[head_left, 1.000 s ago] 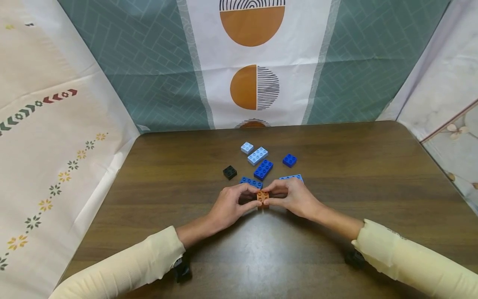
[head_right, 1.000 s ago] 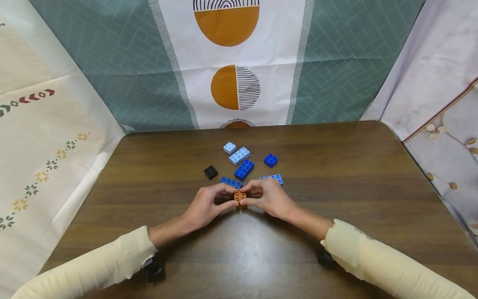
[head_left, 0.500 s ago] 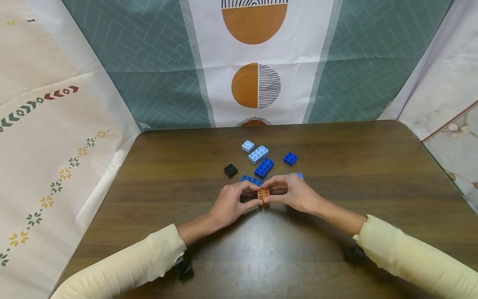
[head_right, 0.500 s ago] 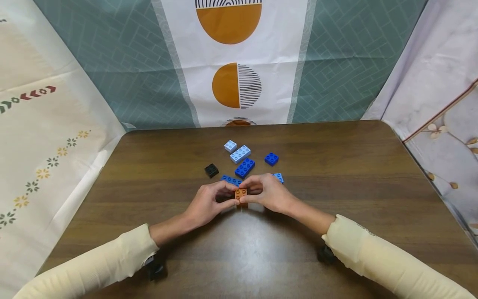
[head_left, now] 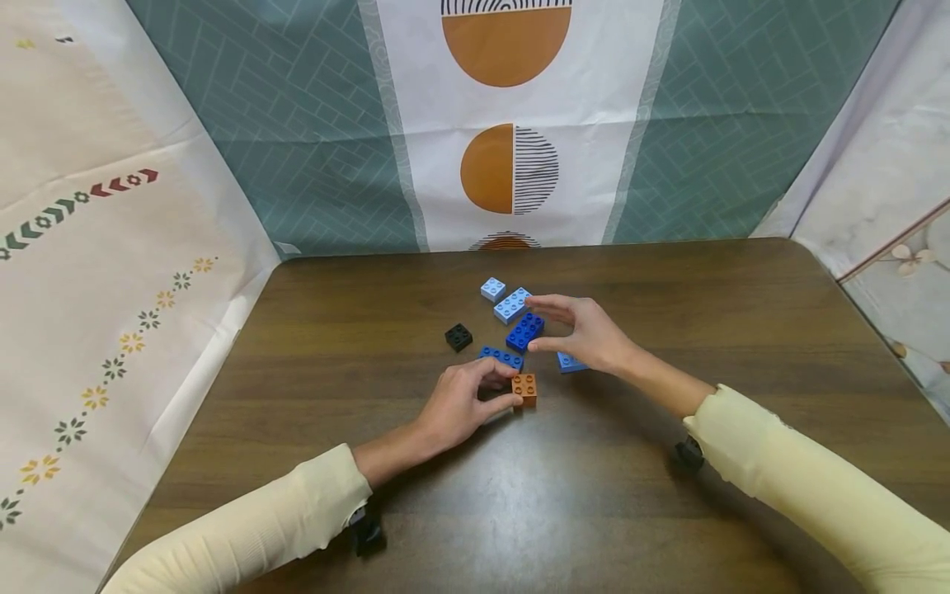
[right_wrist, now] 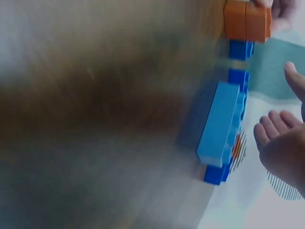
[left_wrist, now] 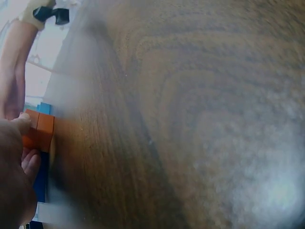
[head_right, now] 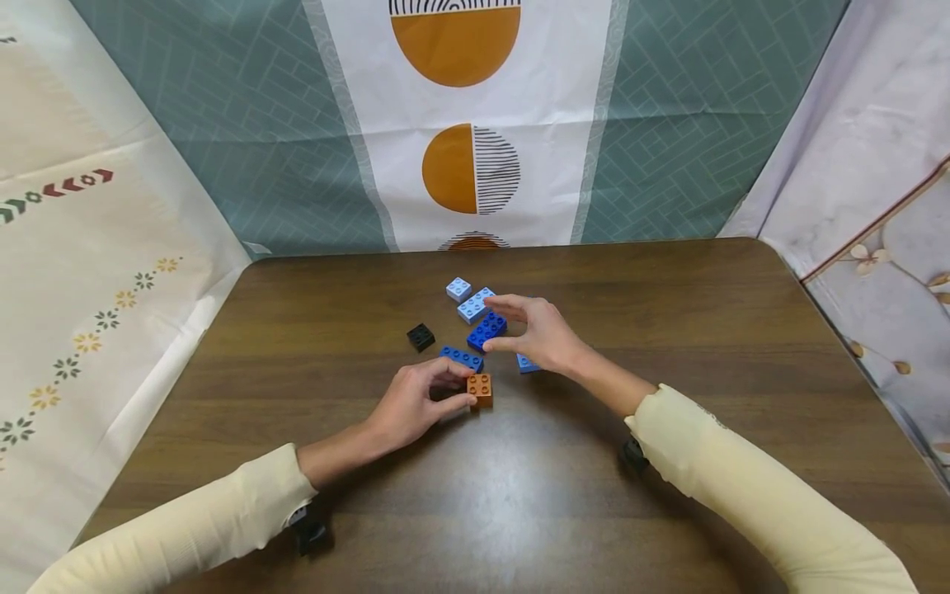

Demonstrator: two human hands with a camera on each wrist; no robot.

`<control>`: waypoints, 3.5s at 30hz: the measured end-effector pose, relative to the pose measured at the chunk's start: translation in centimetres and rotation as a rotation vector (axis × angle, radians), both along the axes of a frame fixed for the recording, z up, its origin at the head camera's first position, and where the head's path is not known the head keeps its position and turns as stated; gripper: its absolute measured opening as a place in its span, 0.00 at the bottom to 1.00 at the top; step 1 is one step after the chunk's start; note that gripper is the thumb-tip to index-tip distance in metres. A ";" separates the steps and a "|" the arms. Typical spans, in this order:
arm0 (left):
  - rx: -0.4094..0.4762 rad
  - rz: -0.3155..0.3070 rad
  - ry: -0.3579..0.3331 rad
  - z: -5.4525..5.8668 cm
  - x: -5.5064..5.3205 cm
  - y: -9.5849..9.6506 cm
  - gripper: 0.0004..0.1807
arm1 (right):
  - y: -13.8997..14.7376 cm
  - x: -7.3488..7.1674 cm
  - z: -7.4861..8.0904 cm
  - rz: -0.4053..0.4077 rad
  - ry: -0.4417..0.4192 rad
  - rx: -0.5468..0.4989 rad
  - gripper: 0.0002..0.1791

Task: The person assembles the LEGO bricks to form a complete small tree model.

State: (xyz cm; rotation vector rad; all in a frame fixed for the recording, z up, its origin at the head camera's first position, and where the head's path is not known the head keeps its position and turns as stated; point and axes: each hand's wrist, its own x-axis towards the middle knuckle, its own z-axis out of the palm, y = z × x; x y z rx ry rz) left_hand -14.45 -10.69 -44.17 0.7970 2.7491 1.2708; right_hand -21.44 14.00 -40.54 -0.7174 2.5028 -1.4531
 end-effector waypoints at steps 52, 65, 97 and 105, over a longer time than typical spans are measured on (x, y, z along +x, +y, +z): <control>0.007 -0.016 -0.003 0.4 0.1 0.2 0.18 | -5.9 -3.8 -1.0 0.126 0.106 0.190 0.30; 0.015 -0.020 -0.012 0.5 0.0 0.2 0.18 | -9.0 -4.8 -1.5 0.242 -0.033 0.179 0.29; 0.029 -0.017 -0.011 0.2 0.0 0.1 0.18 | -4.3 -0.5 1.2 0.097 0.047 -0.077 0.22; 0.028 -0.012 -0.010 0.1 0.1 0.1 0.18 | -1.3 2.3 1.6 0.078 0.039 -0.098 0.22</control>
